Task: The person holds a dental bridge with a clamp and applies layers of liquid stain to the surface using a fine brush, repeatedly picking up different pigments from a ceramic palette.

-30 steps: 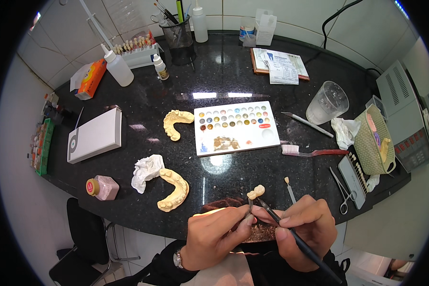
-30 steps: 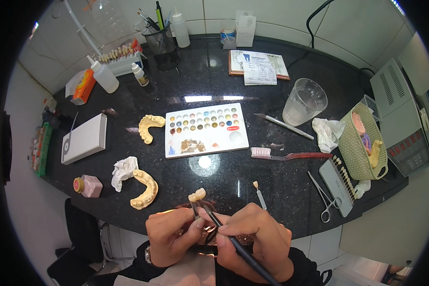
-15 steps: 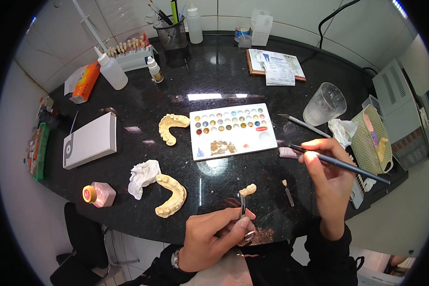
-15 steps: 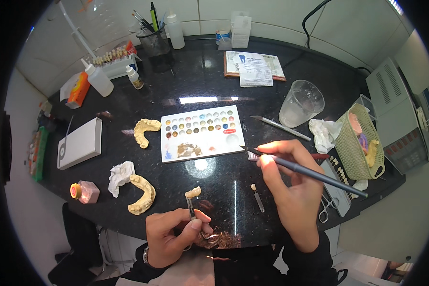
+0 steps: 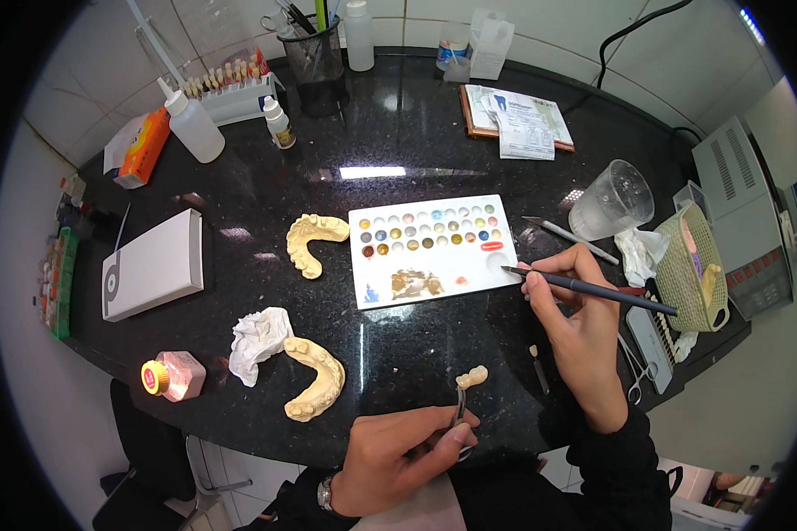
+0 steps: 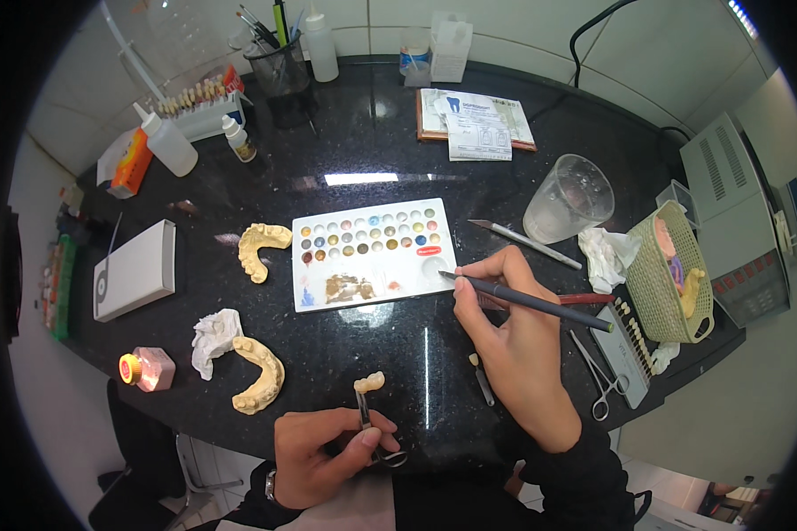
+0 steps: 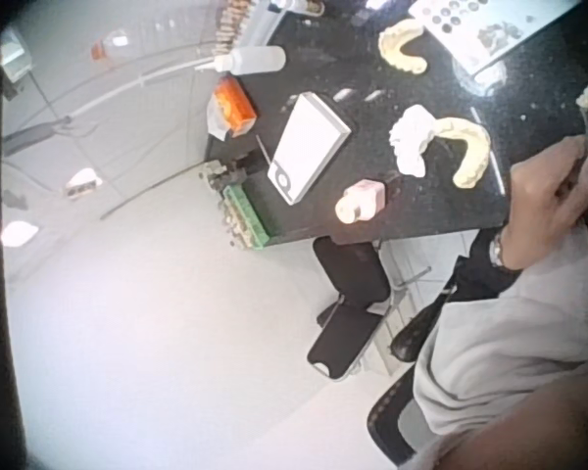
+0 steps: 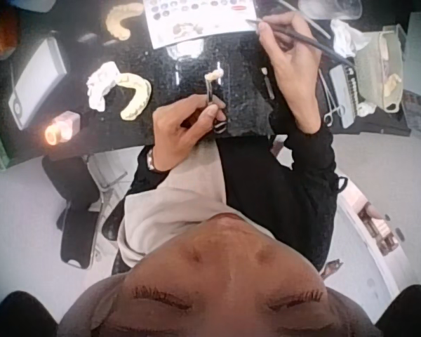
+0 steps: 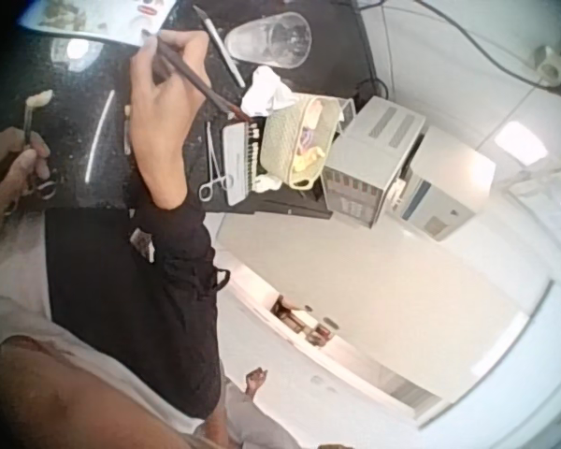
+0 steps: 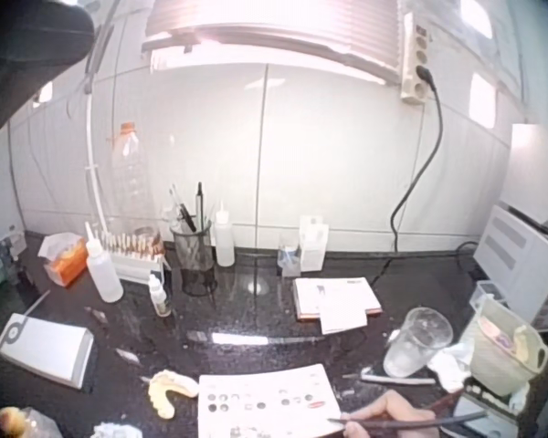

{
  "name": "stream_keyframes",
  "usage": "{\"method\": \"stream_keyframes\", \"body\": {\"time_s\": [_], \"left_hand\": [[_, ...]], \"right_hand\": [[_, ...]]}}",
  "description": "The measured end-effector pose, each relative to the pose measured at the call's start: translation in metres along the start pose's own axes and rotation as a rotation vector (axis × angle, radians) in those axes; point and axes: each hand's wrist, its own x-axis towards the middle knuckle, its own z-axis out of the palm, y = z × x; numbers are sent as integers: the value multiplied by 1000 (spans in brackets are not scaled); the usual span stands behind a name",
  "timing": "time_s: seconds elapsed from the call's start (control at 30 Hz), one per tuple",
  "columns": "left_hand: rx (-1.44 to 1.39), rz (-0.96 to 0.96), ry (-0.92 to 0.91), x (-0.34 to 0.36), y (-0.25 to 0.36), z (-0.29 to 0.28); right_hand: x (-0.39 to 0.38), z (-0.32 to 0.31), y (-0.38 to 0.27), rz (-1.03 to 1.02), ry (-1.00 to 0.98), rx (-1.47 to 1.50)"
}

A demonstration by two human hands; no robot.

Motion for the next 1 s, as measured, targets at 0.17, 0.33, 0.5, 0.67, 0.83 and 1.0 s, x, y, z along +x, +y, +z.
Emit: {"method": "stream_keyframes", "body": {"time_s": [0.17,0.33,0.5,0.67,0.83,1.0], "left_hand": [[-1,-18,1,0,0,0],[-1,-27,26,-1,-2,0],[-53,-59,36,-3,-4,0],[-176,-69,-10,-6,-2,-2],[-188,-12,-13,-9,-7,-1],[-223,-4,-5,-10,-8,2]], "right_hand": [[2,-3,-4,88,9,104],[1,-4,-3,79,76,179],[-20,-12,-29,16,122,298],[-64,-4,-44,-143,40,556],[-65,3,-54,-211,49,377],[-66,0,-58,-221,46,302]]}}
